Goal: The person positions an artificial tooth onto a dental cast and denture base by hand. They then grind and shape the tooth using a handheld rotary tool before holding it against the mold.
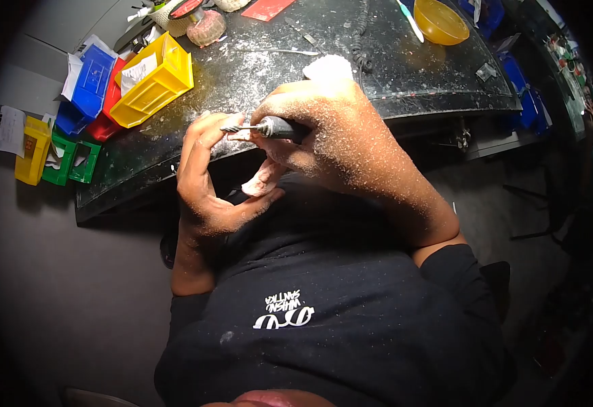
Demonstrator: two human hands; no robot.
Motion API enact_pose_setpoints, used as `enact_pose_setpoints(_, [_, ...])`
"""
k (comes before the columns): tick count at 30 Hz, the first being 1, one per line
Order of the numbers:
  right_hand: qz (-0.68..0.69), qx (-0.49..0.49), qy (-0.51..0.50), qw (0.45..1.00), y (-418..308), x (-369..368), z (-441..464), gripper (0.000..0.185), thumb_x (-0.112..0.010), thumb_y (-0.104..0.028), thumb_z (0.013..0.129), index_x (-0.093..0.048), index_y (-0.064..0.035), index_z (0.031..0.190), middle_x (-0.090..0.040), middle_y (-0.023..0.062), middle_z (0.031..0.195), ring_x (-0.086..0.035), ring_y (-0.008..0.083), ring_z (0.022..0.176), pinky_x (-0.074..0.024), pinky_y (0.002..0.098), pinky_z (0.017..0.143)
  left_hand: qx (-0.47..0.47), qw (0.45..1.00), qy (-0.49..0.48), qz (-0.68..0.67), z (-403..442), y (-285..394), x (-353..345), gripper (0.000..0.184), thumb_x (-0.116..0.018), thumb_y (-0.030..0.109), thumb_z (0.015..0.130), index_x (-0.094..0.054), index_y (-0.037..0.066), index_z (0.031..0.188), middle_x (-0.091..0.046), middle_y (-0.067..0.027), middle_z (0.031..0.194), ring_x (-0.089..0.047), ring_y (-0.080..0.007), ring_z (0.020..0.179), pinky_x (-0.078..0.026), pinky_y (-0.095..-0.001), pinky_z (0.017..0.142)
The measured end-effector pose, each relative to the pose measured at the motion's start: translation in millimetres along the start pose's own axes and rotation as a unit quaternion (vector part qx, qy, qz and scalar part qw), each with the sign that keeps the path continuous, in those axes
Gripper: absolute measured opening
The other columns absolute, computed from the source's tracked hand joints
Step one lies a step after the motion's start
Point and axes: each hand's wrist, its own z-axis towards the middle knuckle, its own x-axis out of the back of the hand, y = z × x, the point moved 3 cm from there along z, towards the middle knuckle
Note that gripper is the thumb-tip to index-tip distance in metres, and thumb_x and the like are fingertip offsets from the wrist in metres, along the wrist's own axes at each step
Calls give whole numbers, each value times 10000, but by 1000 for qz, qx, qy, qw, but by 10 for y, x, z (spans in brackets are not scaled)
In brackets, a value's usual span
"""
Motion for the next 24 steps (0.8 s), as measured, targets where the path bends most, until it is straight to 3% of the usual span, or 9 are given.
enact_pose_setpoints(8, [-16,23,-31,999,-39,68,33,230,-847,-181,710,-732,-88,886,-684,62,817,-618,269,719,-456,370,735,13,1000,1,2,12,59,44,815,-940,242,582,-571,5,1270,-607,-155,1172,-588,-334,1110,-367,-506,1067])
enact_pose_setpoints(10, [-43,31,-33,998,-33,68,36,234,-848,-186,704,-731,-89,882,-681,62,822,-617,270,724,-456,372,735,16,1000,-3,11,17,70,53,829,-950,185,538,-585,-14,1255,-588,-165,1225,-582,-312,1160,-441,-416,1030])
enact_pose_setpoints(13, [-39,37,-26,998,-32,77,47,224,-844,-179,705,-729,-91,877,-674,63,804,-616,274,725,-459,370,719,12,1000,1,3,18,71,62,839,-953,212,545,-582,-17,1262,-585,-172,1219,-583,-305,1156,-443,-410,1026])
enact_pose_setpoints(16, [-41,11,-61,997,-80,113,63,168,-804,-30,751,-707,17,879,-714,110,849,-671,230,798,-523,324,735,13,1000,10,-4,22,86,65,848,-956,245,551,-580,-22,1263,-580,-177,1218,-583,-293,1153,-443,-401,1023])
enact_pose_setpoints(20, [10,27,-88,996,-4,144,71,167,-776,-43,776,-702,31,906,-714,117,846,-671,207,774,-521,316,717,25,999,9,-19,28,86,74,854,-953,269,562,-572,-35,1264,-573,-175,1224,-584,-282,1144,-445,-393,1017])
enact_pose_setpoints(22, [42,21,-95,994,0,151,65,155,-752,-45,795,-701,34,917,-713,117,844,-669,198,762,-519,313,712,15,997,18,-70,52,98,84,828,-955,237,582,-559,-12,1265,-586,-181,1184,-595,-324,1116,-474,-418,973])
enact_pose_setpoints(24, [89,-22,-102,991,-19,169,70,143,-686,-42,820,-698,44,934,-704,112,837,-652,168,746,-509,298,708,19,995,17,-93,52,85,84,824,-955,229,582,-559,-14,1262,-585,-180,1188,-599,-315,1118,-483,-408,971])
